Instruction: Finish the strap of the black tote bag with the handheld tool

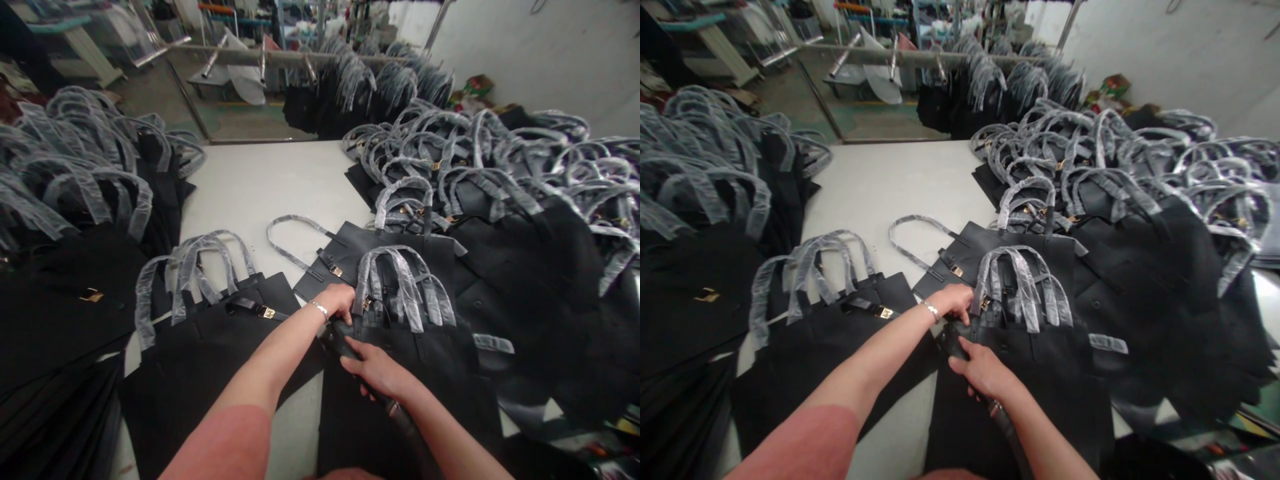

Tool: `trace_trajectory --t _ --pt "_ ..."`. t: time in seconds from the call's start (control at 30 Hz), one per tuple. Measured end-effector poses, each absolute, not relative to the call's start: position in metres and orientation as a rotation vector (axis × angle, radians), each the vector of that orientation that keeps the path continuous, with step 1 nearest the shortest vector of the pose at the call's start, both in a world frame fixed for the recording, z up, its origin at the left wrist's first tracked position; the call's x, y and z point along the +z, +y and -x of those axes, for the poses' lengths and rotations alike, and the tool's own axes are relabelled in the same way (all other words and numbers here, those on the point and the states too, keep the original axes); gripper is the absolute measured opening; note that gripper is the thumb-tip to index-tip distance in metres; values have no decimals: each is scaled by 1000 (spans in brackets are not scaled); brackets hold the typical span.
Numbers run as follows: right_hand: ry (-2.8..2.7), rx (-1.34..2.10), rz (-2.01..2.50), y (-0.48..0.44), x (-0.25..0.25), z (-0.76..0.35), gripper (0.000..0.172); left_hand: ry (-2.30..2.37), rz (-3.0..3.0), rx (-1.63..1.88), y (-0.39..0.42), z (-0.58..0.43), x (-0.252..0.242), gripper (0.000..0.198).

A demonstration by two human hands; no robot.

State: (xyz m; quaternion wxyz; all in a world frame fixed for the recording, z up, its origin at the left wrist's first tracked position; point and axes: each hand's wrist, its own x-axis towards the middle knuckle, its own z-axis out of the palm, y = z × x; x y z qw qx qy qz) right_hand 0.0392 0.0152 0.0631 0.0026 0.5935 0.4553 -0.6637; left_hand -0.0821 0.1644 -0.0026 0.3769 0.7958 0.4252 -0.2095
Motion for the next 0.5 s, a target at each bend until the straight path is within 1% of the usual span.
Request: trace_trajectory --t 0.17,0.27,0.37,0.43,0.5 --pt "1492 -2049 -1906 16 60 -30 64 1099 -2031 -512 163 84 -8 38" --pt "1561 -1998 -1968 19 61 -28 65 1127 -2053 -474 163 85 -9 41" --pt "1572 -1973 -1882 9 65 -36 67 1123 -2009 -489 163 87 -10 40" --pt "1659 -1881 -1826 -2 69 -43 66 1127 -1979 -500 162 88 -9 37" --pt "1845 -1715 -1813 -13 74 -48 65 1159 -1985 -491 159 90 -5 35"
